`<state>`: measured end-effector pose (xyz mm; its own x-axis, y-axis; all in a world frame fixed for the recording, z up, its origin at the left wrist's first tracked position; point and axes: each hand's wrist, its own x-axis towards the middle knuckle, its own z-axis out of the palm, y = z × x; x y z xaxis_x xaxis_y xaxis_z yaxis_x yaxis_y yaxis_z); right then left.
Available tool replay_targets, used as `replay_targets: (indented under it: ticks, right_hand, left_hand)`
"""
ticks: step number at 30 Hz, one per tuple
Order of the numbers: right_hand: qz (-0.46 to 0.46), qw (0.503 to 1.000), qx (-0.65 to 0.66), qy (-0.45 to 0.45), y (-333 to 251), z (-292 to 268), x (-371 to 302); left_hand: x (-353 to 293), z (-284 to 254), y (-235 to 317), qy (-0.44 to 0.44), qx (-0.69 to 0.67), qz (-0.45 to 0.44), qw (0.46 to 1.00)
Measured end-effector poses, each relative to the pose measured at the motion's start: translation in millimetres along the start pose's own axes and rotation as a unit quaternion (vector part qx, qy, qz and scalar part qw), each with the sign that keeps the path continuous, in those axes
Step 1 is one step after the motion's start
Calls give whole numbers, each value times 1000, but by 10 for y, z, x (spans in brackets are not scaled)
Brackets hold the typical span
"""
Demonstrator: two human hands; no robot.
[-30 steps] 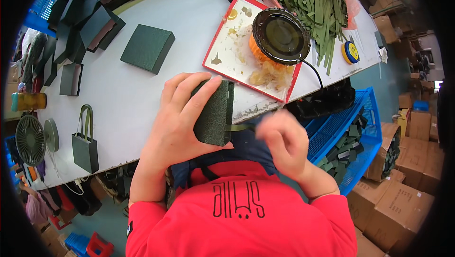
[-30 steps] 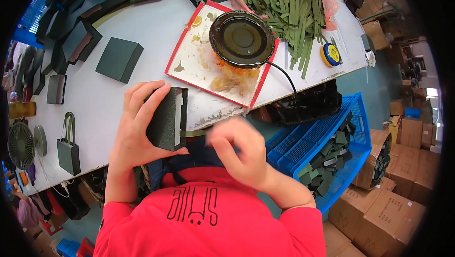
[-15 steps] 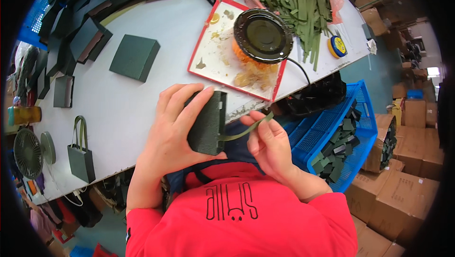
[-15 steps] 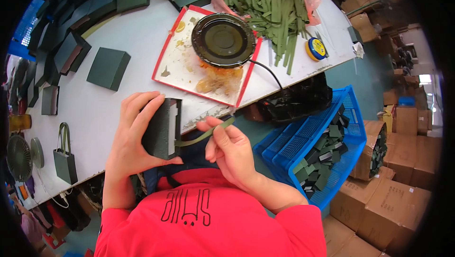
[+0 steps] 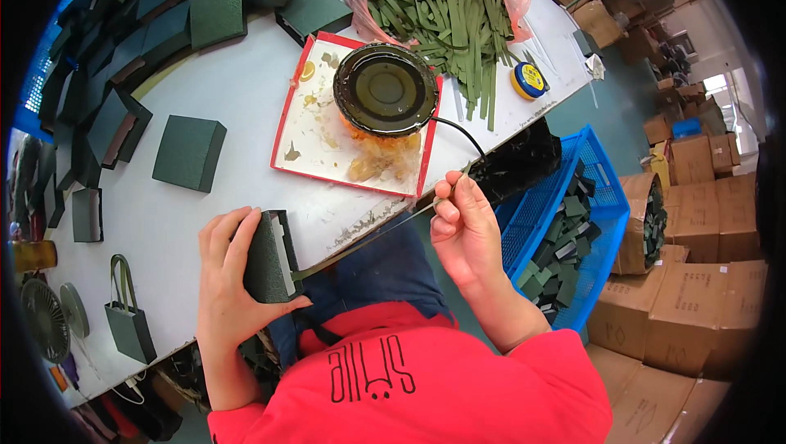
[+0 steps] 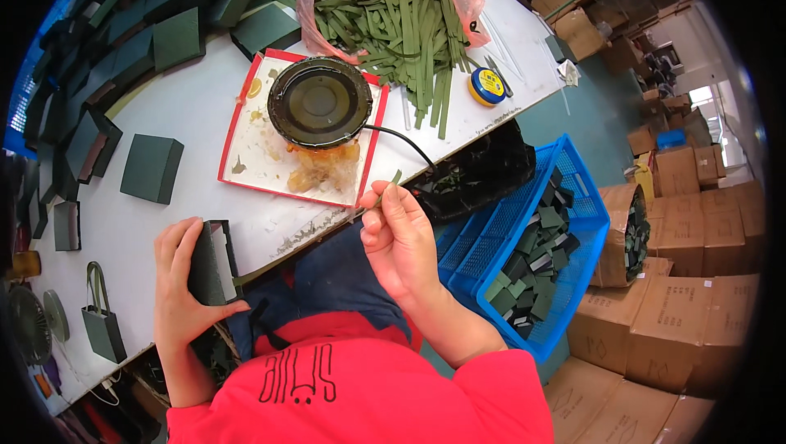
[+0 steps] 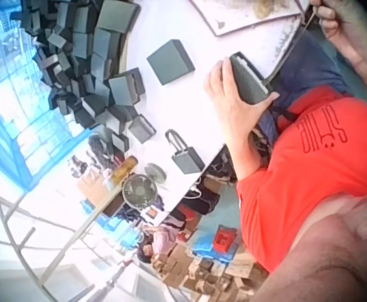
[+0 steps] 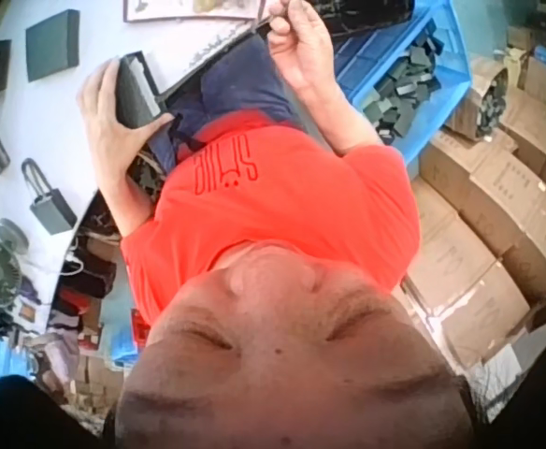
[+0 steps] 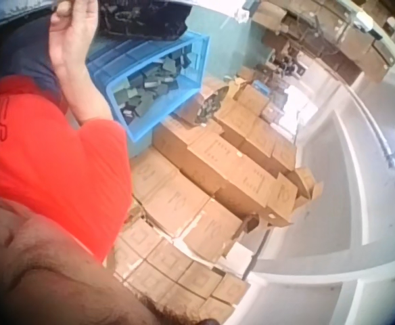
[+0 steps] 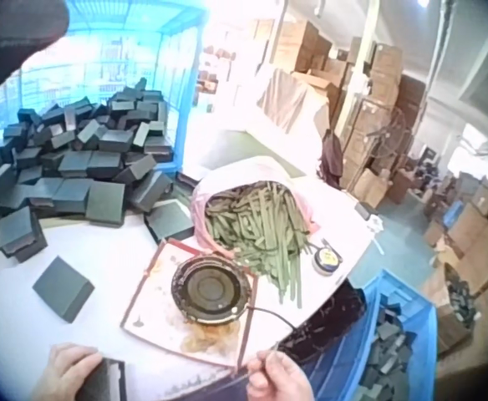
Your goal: The person attaches green fabric straps to small dark green boxes. They pick up a box, thread a strap through a slot, and secure it by hand. The process is repeated for multiple boxes on a white workbench in a warehouse setting.
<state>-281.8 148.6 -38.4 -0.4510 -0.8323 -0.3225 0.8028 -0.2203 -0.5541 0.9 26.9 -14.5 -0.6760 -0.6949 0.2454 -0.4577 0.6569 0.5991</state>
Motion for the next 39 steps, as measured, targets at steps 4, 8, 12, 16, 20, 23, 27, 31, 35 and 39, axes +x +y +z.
replay_targets:
  ticks: [4,8,12,16,20,23,27,31,35,39]
  right_hand:
    - [-14,992,-121,-41,-54,53,95]
    - [-52,956,-286,-34,-145,86,367]
    - [-42,945,-319,-54,-249,101,552]
    - [-30,943,-326,-59,-322,127,666]
    - [-19,943,-330,-46,-315,168,727]
    - [-13,942,-334,-30,-300,178,750]
    - [13,947,-320,-27,-294,154,790]
    - [46,954,-296,-34,-349,134,797]
    - [-9,947,-322,-18,-340,132,697]
    - [-65,935,-347,-36,-321,232,421]
  left_hand:
    - [46,8,40,-8,-1,8,1000]
    - [132,64,133,-17,-24,20,999]
    - [223,118,210,-31,-28,41,998]
    - [304,146,290,-38,-36,61,997]
    - [344,155,336,-48,-41,75,995]
    - [353,168,342,-49,-47,76,995]
    - [343,169,344,-44,-49,68,996]
    - [334,175,330,-44,-50,67,996]
    - [322,181,297,-34,-53,68,996]
    - [324,162,269,-28,-58,72,995]
